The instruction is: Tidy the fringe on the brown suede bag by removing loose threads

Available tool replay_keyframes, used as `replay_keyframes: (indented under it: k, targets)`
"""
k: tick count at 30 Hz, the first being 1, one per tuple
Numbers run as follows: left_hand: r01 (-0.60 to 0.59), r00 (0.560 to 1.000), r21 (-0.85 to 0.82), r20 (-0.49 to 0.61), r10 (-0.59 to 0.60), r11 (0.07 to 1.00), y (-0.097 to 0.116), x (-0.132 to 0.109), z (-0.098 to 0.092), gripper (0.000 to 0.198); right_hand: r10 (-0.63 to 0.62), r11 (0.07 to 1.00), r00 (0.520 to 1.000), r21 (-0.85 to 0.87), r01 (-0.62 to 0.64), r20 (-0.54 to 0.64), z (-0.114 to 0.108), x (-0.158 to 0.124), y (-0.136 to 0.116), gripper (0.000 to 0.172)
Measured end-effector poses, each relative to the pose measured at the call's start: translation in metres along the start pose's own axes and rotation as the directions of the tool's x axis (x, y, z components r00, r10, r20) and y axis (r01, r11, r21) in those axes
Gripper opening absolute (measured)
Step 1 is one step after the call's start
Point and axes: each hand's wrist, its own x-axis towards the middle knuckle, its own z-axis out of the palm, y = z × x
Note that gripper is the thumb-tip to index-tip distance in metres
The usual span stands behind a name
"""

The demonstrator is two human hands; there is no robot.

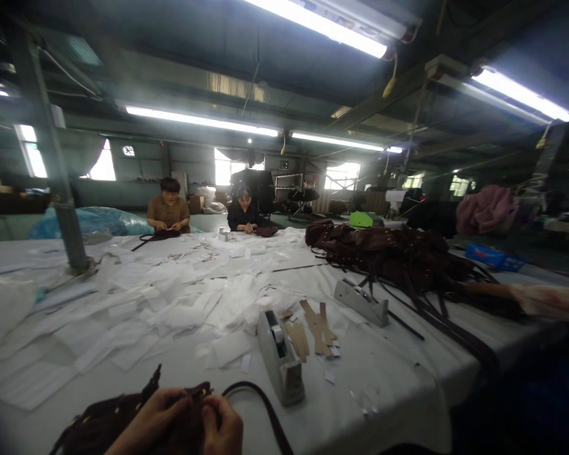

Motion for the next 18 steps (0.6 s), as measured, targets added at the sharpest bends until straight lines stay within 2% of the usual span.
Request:
replay_keyframes:
  k: [3, 5, 7, 11, 14, 16, 18]
  targets:
    - [0.009, 0.994, -0.049, -0.111, -0.014, 0.999, -0.008, 0.004, -0.004, 0.041, 0.117, 0.981, 0.992, -0.147, -0.124, -0.055, -0.008, -0.011, 0.020, 0.052]
    - [0.040, 0.984, -0.114, -0.169, -0.059, 0.993, -0.013, 0.005, -0.007, 0.045, 0.125, 0.953, 0.989, -0.268, -0.141, -0.073, -0.009, -0.012, 0.017, 0.054]
    - [0.060, 0.975, -0.191, -0.198, -0.098, 0.980, -0.018, 0.006, -0.009, 0.047, 0.062, 0.921, 0.996, -0.380, -0.084, -0.070, -0.001, -0.011, 0.003, 0.050]
    - [0.053, 0.961, -0.314, -0.241, -0.133, 0.948, -0.020, 0.006, -0.010, 0.047, -0.047, 0.797, 0.998, -0.601, 0.063, 0.042, 0.032, -0.013, -0.027, 0.025]
    - [0.058, 0.945, -0.387, -0.275, -0.175, 0.920, -0.019, 0.006, -0.010, 0.052, -0.105, 0.792, 0.984, -0.586, 0.171, 0.144, 0.046, -0.018, -0.029, 0.017]
    - [0.052, 0.930, -0.431, -0.308, -0.201, 0.901, -0.018, 0.005, -0.011, 0.054, -0.110, 0.852, 0.974, -0.486, 0.194, 0.196, 0.042, -0.018, -0.024, 0.008]
    - [0.026, 0.910, -0.468, -0.355, -0.215, 0.883, -0.017, 0.004, -0.013, 0.053, -0.097, 0.918, 0.980, -0.365, 0.156, 0.176, 0.033, -0.018, -0.018, 0.007]
